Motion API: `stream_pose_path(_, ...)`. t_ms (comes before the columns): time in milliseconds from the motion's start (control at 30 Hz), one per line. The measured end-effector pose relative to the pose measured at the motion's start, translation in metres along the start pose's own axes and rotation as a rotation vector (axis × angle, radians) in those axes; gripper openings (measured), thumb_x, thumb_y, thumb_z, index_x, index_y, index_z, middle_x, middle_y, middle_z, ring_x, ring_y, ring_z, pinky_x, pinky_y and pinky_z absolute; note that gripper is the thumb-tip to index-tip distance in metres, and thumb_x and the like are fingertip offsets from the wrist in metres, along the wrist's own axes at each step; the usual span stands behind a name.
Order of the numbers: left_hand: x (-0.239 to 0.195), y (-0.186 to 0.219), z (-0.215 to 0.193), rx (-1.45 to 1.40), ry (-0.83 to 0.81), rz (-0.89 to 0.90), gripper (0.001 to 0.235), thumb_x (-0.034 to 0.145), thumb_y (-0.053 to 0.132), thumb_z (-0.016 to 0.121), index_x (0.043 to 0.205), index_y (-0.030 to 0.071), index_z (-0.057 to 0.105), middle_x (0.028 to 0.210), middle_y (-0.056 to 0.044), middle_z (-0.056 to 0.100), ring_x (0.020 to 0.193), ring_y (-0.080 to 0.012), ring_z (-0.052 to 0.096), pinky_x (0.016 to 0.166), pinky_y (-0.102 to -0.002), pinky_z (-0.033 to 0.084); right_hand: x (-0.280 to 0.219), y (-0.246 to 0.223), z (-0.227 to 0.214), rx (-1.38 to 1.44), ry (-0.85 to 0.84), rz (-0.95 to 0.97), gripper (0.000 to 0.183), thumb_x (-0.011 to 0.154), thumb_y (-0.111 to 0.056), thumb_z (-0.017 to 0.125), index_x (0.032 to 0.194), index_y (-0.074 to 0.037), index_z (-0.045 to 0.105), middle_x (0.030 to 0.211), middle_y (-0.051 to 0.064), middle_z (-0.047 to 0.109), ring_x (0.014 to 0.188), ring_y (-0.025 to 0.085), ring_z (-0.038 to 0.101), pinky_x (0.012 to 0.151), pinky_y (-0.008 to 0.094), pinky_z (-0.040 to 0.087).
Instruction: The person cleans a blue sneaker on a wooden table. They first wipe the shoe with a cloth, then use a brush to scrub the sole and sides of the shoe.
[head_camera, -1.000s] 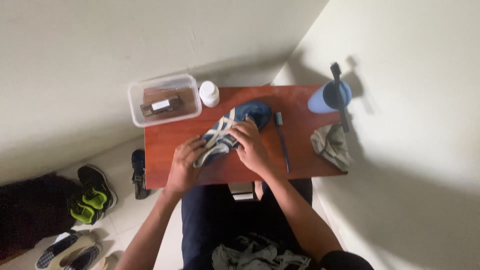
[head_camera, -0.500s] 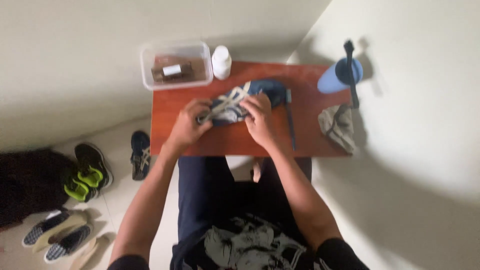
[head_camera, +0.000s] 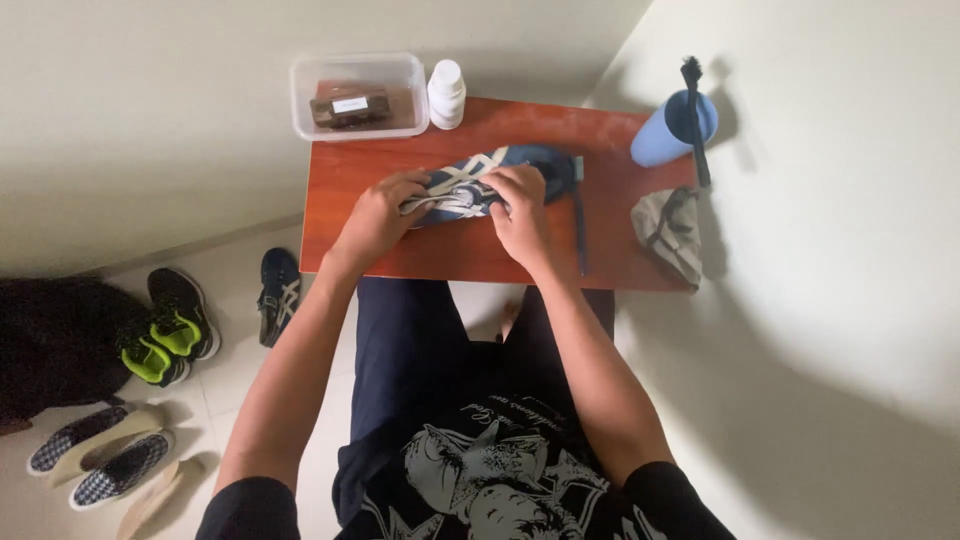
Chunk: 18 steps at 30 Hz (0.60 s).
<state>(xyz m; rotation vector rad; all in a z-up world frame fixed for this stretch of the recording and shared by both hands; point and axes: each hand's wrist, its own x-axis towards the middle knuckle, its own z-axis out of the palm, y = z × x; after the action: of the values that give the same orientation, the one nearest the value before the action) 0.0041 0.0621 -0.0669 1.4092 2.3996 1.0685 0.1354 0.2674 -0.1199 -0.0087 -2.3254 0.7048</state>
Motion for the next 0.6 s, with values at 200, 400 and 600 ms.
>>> stream_pose_path(200, -0.005, -0.024, 0.017, 0.247, -0.058, 0.041, 0.028, 0.089, 0.02, 0.075, 0.114, 0.007, 0.073, 0.126, -0.009, 0.072, 0.141, -0.0245, 0.054, 0.127, -0.051, 0.007, -0.001, -0.011, -0.005, 0.024, -0.036, 0.016, 0.057, 0.083, -0.005, 0.079, 0.136, -0.002, 0.058, 0.113, 0.021, 0.067, 0.105, 0.042, 0.062, 0.096, 0.053, 0.046)
stream_pose_path(400, 0.006, -0.021, 0.034, 0.264, -0.036, -0.178, 0.025, 0.101, 0.042, 0.067, 0.103, 0.02, 0.078, 0.116, 0.001, 0.075, 0.103, -0.0306, 0.073, 0.089, -0.051, 0.056, -0.01, 0.026, 0.03, -0.235, -0.158, 0.197, 0.034, 0.093, -0.028, 0.077, 0.116, -0.007, 0.065, 0.095, 0.009, 0.066, 0.09, 0.032, 0.062, 0.081, 0.047, 0.046)
stream_pose_path(600, 0.022, -0.048, 0.047, 0.209, 0.013, -0.325, 0.013, 0.09, 0.044, 0.078, 0.091, 0.031, 0.08, 0.087, 0.01, 0.075, 0.081, -0.0248, 0.076, 0.071, -0.041, 0.061, 0.011, 0.007, 0.033, -0.283, -0.203, 0.339, 0.022, 0.097, -0.032, 0.072, 0.103, -0.012, 0.066, 0.086, 0.004, 0.062, 0.083, 0.027, 0.06, 0.075, 0.043, 0.042)
